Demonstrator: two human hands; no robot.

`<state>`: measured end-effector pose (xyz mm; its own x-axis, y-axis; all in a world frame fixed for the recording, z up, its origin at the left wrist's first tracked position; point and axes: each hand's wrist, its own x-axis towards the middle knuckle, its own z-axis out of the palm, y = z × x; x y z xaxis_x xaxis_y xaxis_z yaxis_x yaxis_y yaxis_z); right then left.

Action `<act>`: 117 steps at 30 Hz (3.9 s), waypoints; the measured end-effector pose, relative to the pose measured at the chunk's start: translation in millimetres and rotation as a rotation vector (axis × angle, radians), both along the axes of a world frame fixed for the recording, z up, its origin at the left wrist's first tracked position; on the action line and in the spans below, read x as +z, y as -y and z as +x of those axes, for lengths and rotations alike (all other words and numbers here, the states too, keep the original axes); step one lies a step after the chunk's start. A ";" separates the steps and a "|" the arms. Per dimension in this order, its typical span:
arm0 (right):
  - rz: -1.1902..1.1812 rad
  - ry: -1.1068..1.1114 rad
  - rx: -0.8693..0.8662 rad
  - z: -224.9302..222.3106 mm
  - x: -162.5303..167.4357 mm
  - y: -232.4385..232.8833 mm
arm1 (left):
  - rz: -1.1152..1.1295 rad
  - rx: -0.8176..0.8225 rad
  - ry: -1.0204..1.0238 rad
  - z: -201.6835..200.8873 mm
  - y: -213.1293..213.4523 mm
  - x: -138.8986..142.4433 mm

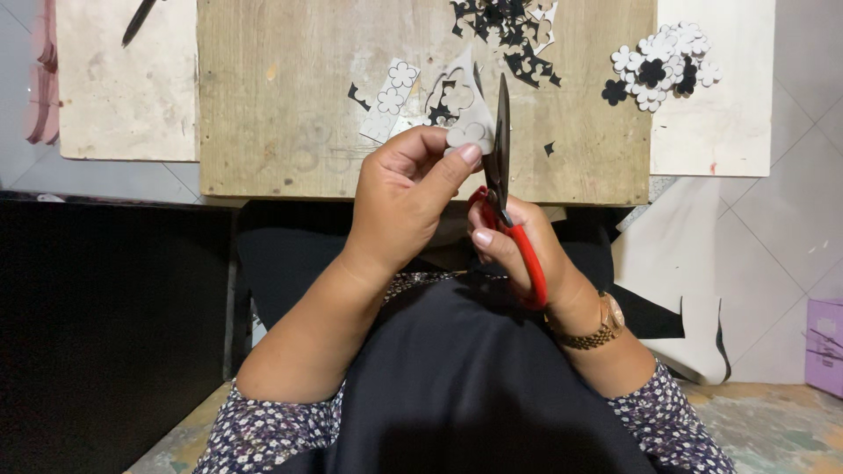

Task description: The person cuts small flower-shaped pieces from white foam sheets using red-handled scissors, trimming around pre-drawn outlines. They set each finished flower onto a growing pile of cut flowers on the table, brush scraps aside, and pick up new foam pieces to continue cutting.

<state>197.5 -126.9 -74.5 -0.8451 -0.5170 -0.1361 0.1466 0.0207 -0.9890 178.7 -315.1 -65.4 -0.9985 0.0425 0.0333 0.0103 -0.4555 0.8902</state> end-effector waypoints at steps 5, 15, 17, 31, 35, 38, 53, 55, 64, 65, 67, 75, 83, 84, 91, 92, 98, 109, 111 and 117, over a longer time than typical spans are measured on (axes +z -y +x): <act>0.027 -0.049 0.027 -0.5 4.2 1.0 | -0.013 0.003 -0.004 1.6 -0.4 3.4; 0.054 -0.043 -0.002 0.2 2.3 -2.8 | -0.046 0.020 -0.005 2.0 1.2 4.1; 0.078 -0.045 -0.001 0.1 1.1 -3.7 | -0.027 0.023 -0.002 1.2 1.5 2.3; 0.079 -0.048 0.066 1.4 2.6 -3.8 | 0.101 -0.001 -0.148 4.5 6.7 3.2; 0.038 -0.005 0.121 0.1 6.1 -1.3 | 0.039 -0.031 -0.188 7.0 12.1 7.8; 0.041 0.034 0.156 -2.2 9.1 0.4 | -0.028 0.020 -0.177 5.0 13.6 11.9; 0.056 0.053 0.125 -1.6 14.7 2.7 | -0.095 -0.071 0.003 0.1 22.7 19.4; 0.068 0.021 0.130 -2.6 13.6 2.7 | -0.108 -0.065 -0.011 -1.1 22.2 19.9; 0.063 0.044 0.111 -0.9 8.3 0.7 | -0.014 -0.090 0.015 -1.7 21.7 16.9; 0.073 0.043 0.110 -1.3 8.9 0.1 | 0.001 -0.094 0.012 -2.2 22.2 16.5; 0.079 0.011 0.135 -2.4 11.0 -2.0 | -0.007 -0.098 0.000 -2.9 23.9 15.8; 0.102 0.030 0.154 -1.6 14.9 -3.6 | -0.103 -0.145 -0.046 -4.2 37.5 13.6; 0.057 -0.003 0.086 0.4 12.2 -2.8 | -0.091 -0.138 -0.117 -6.0 33.2 13.0; 0.053 -0.006 0.076 0.3 11.1 -3.0 | -0.097 -0.152 -0.096 -5.0 31.0 13.4; 0.039 0.002 0.056 0.1 7.6 -1.7 | -0.376 -0.041 -0.122 2.8 23.1 20.7; 0.046 0.006 0.058 0.3 8.5 -1.9 | -0.392 -0.033 -0.134 3.1 23.1 21.9; 0.137 -0.119 0.113 0.7 14.9 -3.2 | -0.482 -0.014 -0.247 1.6 26.9 25.8; 0.073 -0.072 0.132 -0.4 15.7 -2.8 | -0.492 -0.036 -0.286 0.8 33.3 24.9; 0.084 -0.051 0.126 0.2 15.3 -3.0 | -0.486 -0.039 -0.278 1.0 34.6 25.2; 0.090 -0.057 0.112 -0.1 13.5 -4.8 | -0.496 0.008 -0.247 2.5 33.1 27.4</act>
<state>197.4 -122.0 -60.9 -0.7904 -0.5965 -0.1398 0.0821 0.1230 -0.9890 181.2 -348.3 -38.0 -0.9640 0.1051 0.2441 0.2474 0.0191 0.9687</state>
